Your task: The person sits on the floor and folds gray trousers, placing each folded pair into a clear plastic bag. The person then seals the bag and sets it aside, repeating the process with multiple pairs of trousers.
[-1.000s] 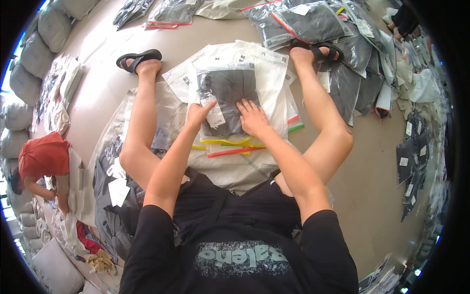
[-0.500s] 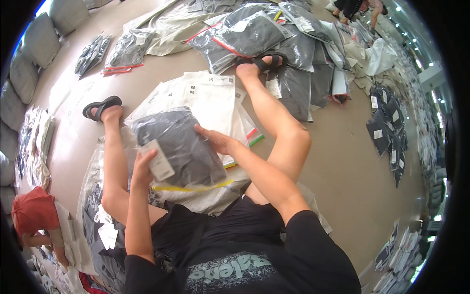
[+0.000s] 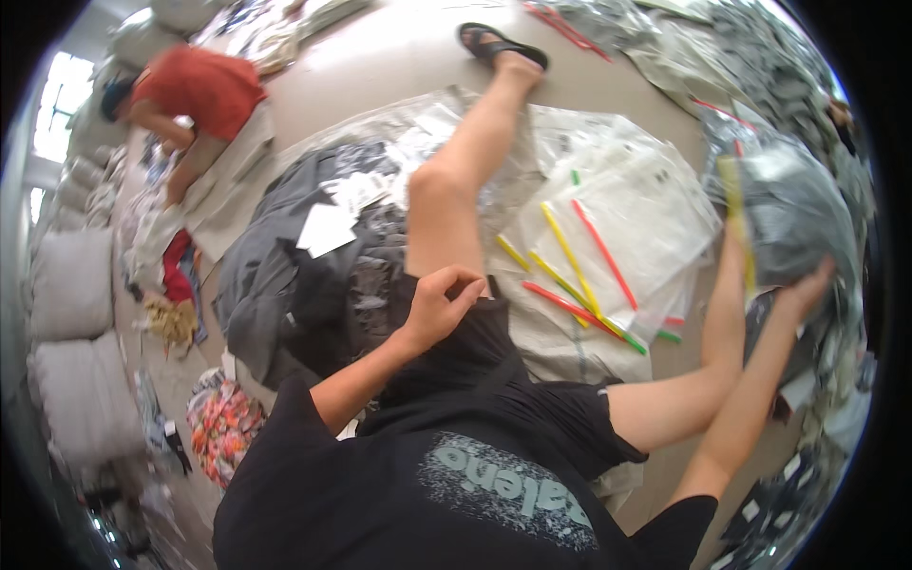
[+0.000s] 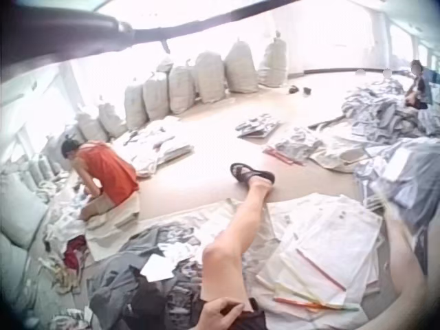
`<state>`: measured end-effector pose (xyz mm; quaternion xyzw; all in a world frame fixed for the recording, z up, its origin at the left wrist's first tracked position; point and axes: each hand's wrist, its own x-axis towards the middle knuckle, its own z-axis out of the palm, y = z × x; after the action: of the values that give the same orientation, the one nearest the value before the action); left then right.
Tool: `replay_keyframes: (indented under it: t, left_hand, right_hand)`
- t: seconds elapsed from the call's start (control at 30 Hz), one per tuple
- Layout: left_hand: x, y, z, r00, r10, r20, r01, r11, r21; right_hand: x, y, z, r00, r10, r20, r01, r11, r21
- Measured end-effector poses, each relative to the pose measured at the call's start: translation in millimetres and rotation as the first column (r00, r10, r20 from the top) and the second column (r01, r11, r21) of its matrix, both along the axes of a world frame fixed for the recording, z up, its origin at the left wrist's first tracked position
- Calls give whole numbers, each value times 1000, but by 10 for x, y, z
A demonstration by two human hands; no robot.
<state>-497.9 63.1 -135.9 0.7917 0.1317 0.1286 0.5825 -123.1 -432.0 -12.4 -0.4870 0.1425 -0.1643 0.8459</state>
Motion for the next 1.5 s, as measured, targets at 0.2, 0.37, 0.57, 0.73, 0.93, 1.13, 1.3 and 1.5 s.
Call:
replay_keyframes:
  t: [0.2,0.37,0.57,0.73,0.93,1.13,1.3,1.5]
  left_hand:
    - [-523,764,287,938,307,158,-345,854,388]
    - [-1307,1803,632,880,464,100,-353,499,791]
    - [-2423,2979,310,654,604,-455,-85,657,749]
    - [-2079,2863,764,866,454,-209,-255,761,597]
    - [-371,1744,2262,815,579,35,-463,685,-562]
    - [934,1458,2159,960,78,269,168,606,-777]
    - [1152,1298,1687,925,-357,-131,365,930,47]
    - [281,1513,714,947,-48,-318,273,640,718]
  right_hand:
    - [377,-641,-1232,942,309,-134,-322,942,-92]
    - [-725,804,-1588,631,657,-412,-759,634,-152]
    - [-1510,1884,-1494,369,803,-468,-922,254,-292]
    - [-1893,2358,-1350,180,887,-426,-955,54,-291]
    - [-2646,3148,-831,-283,947,-154,-941,-305,-145]
    - [-3300,4279,-941,-162,971,175,-976,-184,118]
    - [-2776,3861,-1082,369,918,147,-884,298,361]
    - [-1818,2020,-1999,530,785,-320,-565,608,557]
